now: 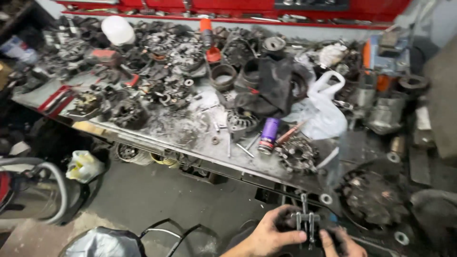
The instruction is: The person uses a screwdriver to disassemble a car alternator on a cluttered workbench. They then move the alternator to a metal lathe and use a wrench to tighten a bolt on the component. Finally, they return to the workbench to handle a small metal bracket and a spray can.
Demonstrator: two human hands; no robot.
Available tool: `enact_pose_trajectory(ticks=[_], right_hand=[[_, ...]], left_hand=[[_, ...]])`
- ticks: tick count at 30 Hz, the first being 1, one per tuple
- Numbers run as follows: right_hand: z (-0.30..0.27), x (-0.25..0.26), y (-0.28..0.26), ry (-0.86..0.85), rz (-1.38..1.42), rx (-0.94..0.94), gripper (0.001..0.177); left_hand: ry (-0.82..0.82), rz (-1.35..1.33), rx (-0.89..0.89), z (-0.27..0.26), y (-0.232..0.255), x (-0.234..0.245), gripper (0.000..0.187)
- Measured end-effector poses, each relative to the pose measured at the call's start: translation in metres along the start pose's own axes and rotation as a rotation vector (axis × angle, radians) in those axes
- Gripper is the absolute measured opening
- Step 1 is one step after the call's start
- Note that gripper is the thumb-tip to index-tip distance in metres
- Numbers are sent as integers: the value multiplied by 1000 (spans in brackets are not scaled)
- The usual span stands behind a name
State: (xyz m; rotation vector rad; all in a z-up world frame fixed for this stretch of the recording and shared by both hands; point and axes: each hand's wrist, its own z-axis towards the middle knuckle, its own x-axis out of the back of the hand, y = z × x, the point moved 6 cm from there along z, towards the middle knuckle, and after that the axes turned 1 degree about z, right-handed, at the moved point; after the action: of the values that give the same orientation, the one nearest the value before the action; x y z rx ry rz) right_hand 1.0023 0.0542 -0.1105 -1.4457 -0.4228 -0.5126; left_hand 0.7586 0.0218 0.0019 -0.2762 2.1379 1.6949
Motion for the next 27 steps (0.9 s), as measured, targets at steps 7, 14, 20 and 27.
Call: enact_pose_trajectory(ticks=[7, 14, 20, 27], right_hand=[[29, -123, 62, -314, -68, 328, 23], [61, -237, -135, -454, 12, 545, 25], [136, -324, -290, -693, -47, 29, 44], [283, -442, -353, -351, -942, 500, 53]], left_hand=[[123, -162, -3, -12, -19, 86, 60], [232, -298, 53, -18, 5, 249, 61], [358, -135, -28, -34, 53, 371, 55], [601, -193, -24, -45, 38, 447, 54]])
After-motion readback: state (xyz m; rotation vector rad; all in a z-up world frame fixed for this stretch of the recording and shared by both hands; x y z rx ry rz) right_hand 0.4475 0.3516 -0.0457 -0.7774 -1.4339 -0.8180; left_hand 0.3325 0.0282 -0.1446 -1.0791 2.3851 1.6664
